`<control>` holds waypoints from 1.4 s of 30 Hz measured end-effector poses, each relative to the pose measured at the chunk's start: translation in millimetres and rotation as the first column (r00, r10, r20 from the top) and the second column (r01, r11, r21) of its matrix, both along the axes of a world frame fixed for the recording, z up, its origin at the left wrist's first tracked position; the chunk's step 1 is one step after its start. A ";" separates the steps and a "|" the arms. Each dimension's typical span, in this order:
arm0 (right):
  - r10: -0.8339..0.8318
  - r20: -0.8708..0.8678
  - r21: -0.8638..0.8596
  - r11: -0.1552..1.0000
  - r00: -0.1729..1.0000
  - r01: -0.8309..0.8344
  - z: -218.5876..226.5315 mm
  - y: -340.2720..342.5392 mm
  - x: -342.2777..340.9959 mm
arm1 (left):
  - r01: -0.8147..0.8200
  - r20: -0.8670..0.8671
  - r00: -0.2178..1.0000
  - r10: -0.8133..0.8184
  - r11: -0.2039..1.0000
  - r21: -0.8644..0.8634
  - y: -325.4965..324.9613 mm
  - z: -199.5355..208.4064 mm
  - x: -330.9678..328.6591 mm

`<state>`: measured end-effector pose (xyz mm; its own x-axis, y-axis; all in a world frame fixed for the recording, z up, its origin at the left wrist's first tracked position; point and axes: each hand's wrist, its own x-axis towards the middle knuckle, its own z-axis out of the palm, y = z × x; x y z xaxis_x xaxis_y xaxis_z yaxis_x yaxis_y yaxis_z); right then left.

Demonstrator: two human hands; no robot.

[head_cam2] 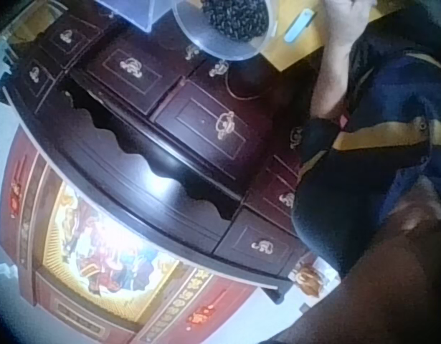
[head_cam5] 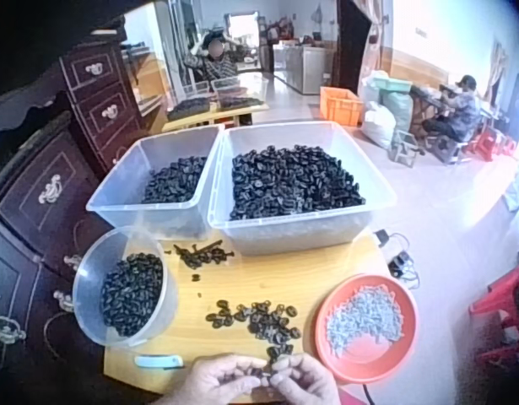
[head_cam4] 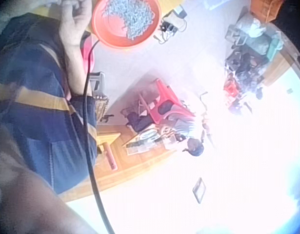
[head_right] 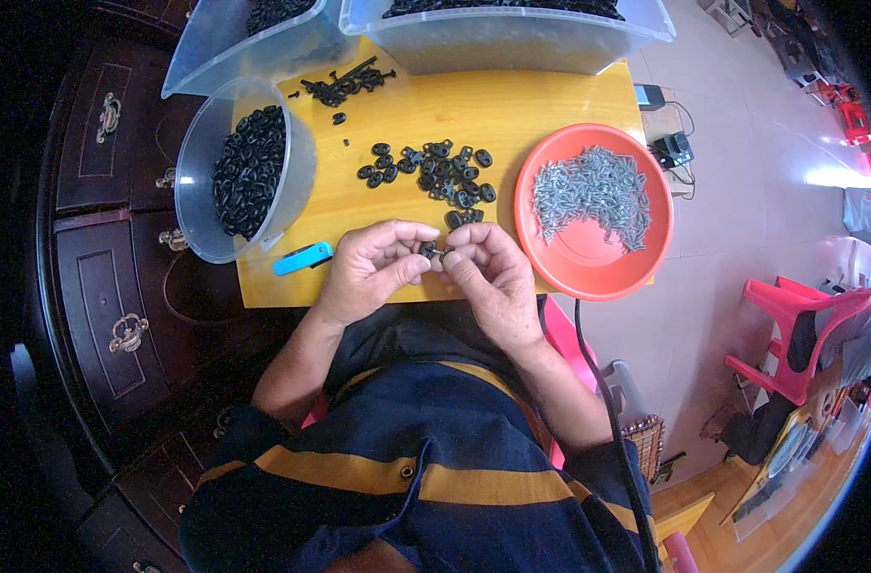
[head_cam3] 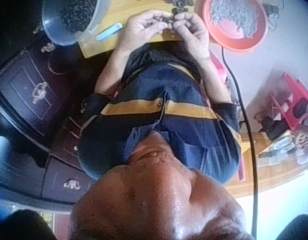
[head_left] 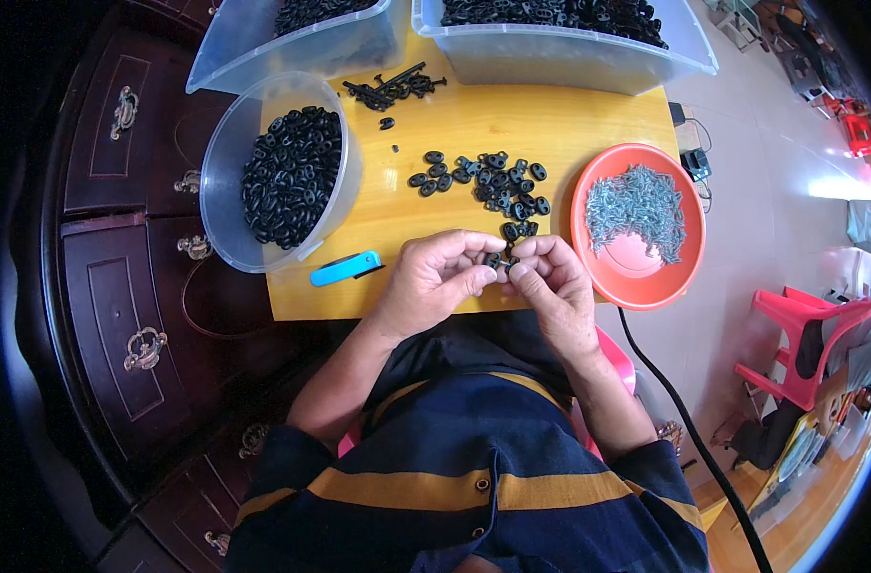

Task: The person assembles hardware components by picking black plastic pieces and metal pins from the table and fitting them together by hand.

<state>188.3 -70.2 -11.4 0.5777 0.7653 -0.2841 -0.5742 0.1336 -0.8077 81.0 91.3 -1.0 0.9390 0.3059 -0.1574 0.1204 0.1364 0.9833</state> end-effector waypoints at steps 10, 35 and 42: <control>0.014 -0.001 0.009 1.000 1.000 -0.014 0.4 0.0 1.0 | -0.013 0.016 1.000 0.012 0.997 0.073 3.5 0.9 1.3; 0.027 0.055 -0.043 0.999 0.998 -0.024 -3.0 1.1 -0.7 | -0.010 0.026 1.000 0.003 0.961 0.277 2.4 11.2 7.2; 0.056 0.029 -0.053 0.997 0.998 -0.054 -0.4 0.2 -0.6 | 0.070 0.043 0.995 -0.089 0.939 0.336 11.2 16.7 10.1</control>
<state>187.7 -70.0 -11.8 0.5442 0.7807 -0.3072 -0.5549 0.0603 -0.8298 91.1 102.5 15.8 0.9667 0.2557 -0.0049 0.0602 -0.2089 0.9761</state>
